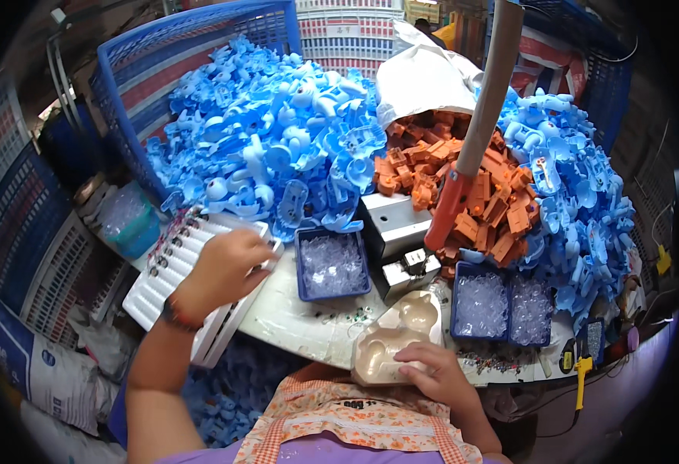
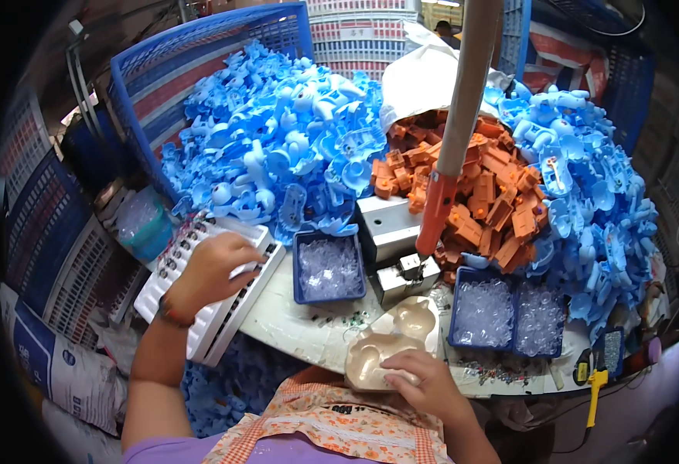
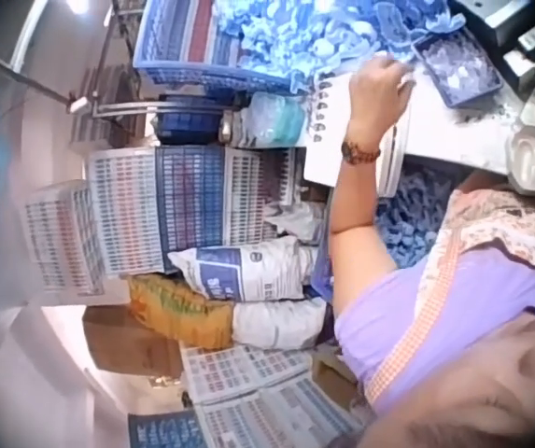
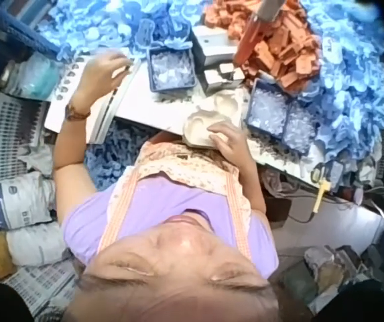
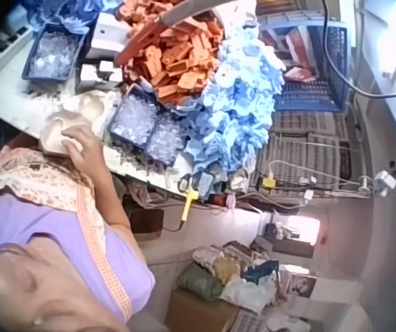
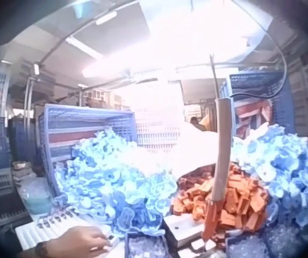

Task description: Assembling small plastic toy horses and fans using an electric screwdriver at a workbench.

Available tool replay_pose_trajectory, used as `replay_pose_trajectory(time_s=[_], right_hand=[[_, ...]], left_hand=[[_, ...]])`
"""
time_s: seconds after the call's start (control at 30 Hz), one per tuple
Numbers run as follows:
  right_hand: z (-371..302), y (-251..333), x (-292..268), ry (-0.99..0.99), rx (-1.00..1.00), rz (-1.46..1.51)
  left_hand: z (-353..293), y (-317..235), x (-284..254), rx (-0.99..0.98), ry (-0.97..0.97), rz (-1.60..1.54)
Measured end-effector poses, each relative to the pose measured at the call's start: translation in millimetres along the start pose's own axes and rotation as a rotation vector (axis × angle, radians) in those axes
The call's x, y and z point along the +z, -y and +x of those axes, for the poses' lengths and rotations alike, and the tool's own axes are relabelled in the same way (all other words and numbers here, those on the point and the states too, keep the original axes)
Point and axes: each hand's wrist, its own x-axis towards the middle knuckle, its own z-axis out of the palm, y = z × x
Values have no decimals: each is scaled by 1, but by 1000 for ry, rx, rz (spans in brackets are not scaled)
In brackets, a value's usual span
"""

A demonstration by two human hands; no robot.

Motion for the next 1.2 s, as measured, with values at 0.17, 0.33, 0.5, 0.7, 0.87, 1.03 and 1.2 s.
replay_pose_trajectory(time_s=[0.17,0.33,0.5,0.7,0.87,1.03,1.2], right_hand=[[-10,-2,-8,-31,100,17],[-11,-1,-16,-115,49,-60],[-14,-5,-19,-192,24,-79],[-13,-4,-15,-115,100,53],[9,-8,8,12,231,578],[39,11,38,17,361,990],[22,3,29,-279,496,1032]], left_hand=[[143,50,69,59,-202,143],[227,86,104,-180,-184,323],[252,90,111,-196,-117,416],[216,58,44,-127,-368,370],[122,-20,28,-111,-515,102],[42,-93,66,-137,-465,-139],[-9,-119,101,-186,-310,-424]])
